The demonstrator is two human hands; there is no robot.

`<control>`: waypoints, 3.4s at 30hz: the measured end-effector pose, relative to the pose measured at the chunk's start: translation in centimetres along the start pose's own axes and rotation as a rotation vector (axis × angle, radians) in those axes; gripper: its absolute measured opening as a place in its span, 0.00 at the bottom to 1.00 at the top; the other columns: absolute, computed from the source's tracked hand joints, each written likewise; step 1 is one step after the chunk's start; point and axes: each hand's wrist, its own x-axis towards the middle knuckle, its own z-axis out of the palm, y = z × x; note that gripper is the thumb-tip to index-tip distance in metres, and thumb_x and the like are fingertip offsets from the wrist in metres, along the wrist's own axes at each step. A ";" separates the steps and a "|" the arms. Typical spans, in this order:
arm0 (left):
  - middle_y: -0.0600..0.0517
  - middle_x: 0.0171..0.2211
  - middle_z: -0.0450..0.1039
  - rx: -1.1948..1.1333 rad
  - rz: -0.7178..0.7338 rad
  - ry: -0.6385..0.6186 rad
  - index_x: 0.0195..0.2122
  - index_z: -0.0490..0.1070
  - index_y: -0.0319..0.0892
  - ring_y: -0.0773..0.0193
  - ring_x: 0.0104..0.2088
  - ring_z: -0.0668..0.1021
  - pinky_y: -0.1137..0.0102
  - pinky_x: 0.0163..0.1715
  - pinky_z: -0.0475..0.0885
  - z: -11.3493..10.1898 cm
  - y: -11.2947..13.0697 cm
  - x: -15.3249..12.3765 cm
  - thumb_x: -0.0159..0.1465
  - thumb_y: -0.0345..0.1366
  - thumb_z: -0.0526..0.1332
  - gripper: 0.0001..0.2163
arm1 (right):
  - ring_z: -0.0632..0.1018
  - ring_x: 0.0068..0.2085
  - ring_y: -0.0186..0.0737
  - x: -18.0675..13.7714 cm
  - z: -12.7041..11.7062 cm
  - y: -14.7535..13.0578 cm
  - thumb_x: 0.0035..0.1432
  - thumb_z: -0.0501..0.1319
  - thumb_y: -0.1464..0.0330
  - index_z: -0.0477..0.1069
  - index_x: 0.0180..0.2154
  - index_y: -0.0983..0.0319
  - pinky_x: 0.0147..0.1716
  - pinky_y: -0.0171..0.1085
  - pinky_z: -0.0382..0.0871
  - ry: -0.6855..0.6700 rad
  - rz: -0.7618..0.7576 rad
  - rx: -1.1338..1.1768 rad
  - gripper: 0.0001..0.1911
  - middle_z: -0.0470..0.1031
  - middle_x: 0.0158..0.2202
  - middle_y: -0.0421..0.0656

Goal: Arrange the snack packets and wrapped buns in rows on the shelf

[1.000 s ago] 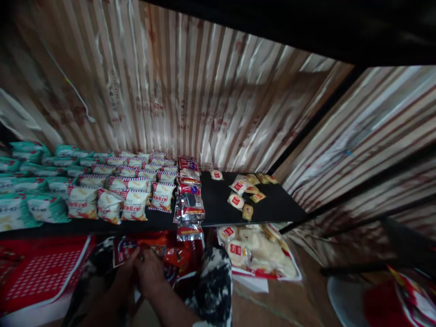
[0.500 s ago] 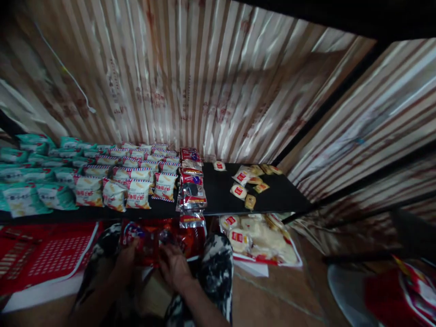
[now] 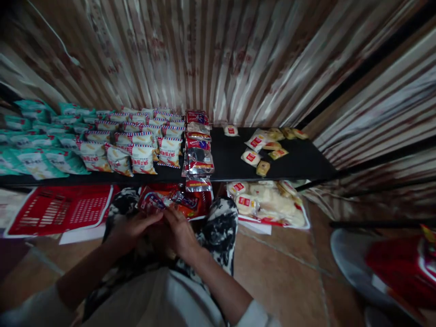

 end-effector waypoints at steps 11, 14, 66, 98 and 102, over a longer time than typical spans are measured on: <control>0.47 0.36 0.78 -0.142 0.008 0.181 0.38 0.74 0.38 0.59 0.36 0.79 0.66 0.38 0.74 0.0 0.2 1.6 0.51 0.50 0.67 0.21 | 0.75 0.32 0.35 1.2 -5.6 -2.4 0.59 0.56 0.57 0.70 0.40 0.61 0.35 0.35 0.71 0.250 0.291 0.618 0.15 0.76 0.34 0.40; 0.49 0.39 0.78 -0.158 0.043 0.236 0.38 0.74 0.40 0.58 0.41 0.78 0.66 0.43 0.72 1.0 0.7 1.7 0.48 0.49 0.69 0.21 | 0.76 0.36 0.38 1.8 -5.5 -2.1 0.55 0.60 0.55 0.71 0.40 0.61 0.39 0.37 0.71 0.325 0.341 0.716 0.18 0.77 0.36 0.41; 0.44 0.53 0.72 -0.423 0.068 0.180 0.46 0.72 0.42 0.50 0.57 0.69 0.60 0.57 0.64 8.9 4.5 2.6 0.55 0.47 0.66 0.21 | 0.73 0.53 0.42 0.0 -9.4 -5.0 0.57 0.57 0.74 0.69 0.53 0.55 0.51 0.40 0.71 0.373 -0.032 0.164 0.22 0.70 0.52 0.47; 0.45 0.42 0.77 -0.317 0.063 0.096 0.46 0.70 0.39 0.55 0.44 0.78 0.64 0.45 0.70 10.0 6.3 7.0 0.54 0.40 0.66 0.19 | 0.79 0.31 0.40 1.4 -12.7 1.8 0.46 0.68 0.59 0.62 0.55 0.55 0.29 0.37 0.73 0.750 0.463 1.026 0.34 0.79 0.33 0.38; 0.45 0.44 0.76 -0.288 0.127 0.164 0.55 0.63 0.39 0.55 0.46 0.77 0.63 0.48 0.69 9.9 7.7 8.4 0.55 0.38 0.65 0.27 | 0.78 0.31 0.39 3.8 -14.1 2.3 0.46 0.67 0.58 0.60 0.57 0.56 0.30 0.37 0.72 0.749 0.402 0.955 0.37 0.79 0.32 0.38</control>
